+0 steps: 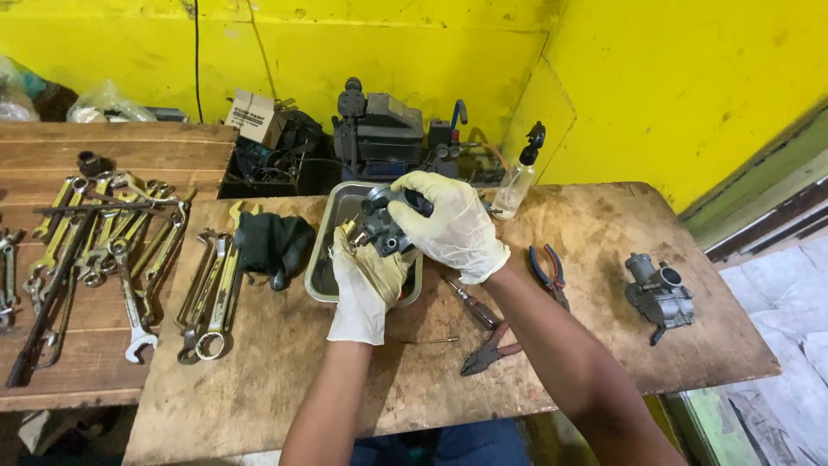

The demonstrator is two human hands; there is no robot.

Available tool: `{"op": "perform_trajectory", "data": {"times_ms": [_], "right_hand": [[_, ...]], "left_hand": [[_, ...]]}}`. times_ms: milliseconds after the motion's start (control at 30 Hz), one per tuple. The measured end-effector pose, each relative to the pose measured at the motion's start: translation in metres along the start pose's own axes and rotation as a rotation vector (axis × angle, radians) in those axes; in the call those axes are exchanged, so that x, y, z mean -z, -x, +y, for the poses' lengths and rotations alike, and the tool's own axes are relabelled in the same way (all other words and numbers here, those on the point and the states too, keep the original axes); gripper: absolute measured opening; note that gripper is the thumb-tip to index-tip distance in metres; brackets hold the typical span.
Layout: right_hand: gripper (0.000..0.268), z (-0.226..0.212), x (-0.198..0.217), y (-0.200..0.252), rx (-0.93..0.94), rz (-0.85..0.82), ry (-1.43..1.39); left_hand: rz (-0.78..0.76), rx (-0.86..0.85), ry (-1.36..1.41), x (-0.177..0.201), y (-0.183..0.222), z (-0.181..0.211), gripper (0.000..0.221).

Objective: Disassembling and cleaning a motorcycle carburetor using a screwdriver and a brush at a workbench.

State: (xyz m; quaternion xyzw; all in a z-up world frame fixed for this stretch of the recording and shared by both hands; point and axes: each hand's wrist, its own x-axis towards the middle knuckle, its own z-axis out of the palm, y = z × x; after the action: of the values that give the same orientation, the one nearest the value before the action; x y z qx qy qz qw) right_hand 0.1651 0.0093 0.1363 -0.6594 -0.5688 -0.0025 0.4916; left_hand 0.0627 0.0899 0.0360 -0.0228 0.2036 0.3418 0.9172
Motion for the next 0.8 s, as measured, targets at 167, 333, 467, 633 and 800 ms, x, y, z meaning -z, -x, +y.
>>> {"op": "perform_trajectory", "data": {"times_ms": [167,333,467,633,800], "right_hand": [[0.019,0.015,0.007,0.006,-0.005,0.049,-0.003],[0.021,0.020,0.037,0.031,-0.198,0.097,-0.010],[0.021,0.006,0.058,0.064,-0.337,0.117,-0.002],[0.020,0.023,0.072,0.100,-0.488,0.163,-0.231],[0.023,0.045,0.069,0.125,-0.468,0.161,-0.060]], "left_hand": [[-0.121,-0.001,-0.036,0.008,-0.018,0.005,0.068],[-0.216,0.117,-0.127,0.009,-0.009,0.018,0.087],[-0.076,0.004,-0.313,0.035,-0.051,0.030,0.085],[-0.086,-0.123,-0.260,0.029,-0.067,0.031,0.071],[-0.032,-0.296,-0.380,0.013,-0.054,0.030,0.065]]}}
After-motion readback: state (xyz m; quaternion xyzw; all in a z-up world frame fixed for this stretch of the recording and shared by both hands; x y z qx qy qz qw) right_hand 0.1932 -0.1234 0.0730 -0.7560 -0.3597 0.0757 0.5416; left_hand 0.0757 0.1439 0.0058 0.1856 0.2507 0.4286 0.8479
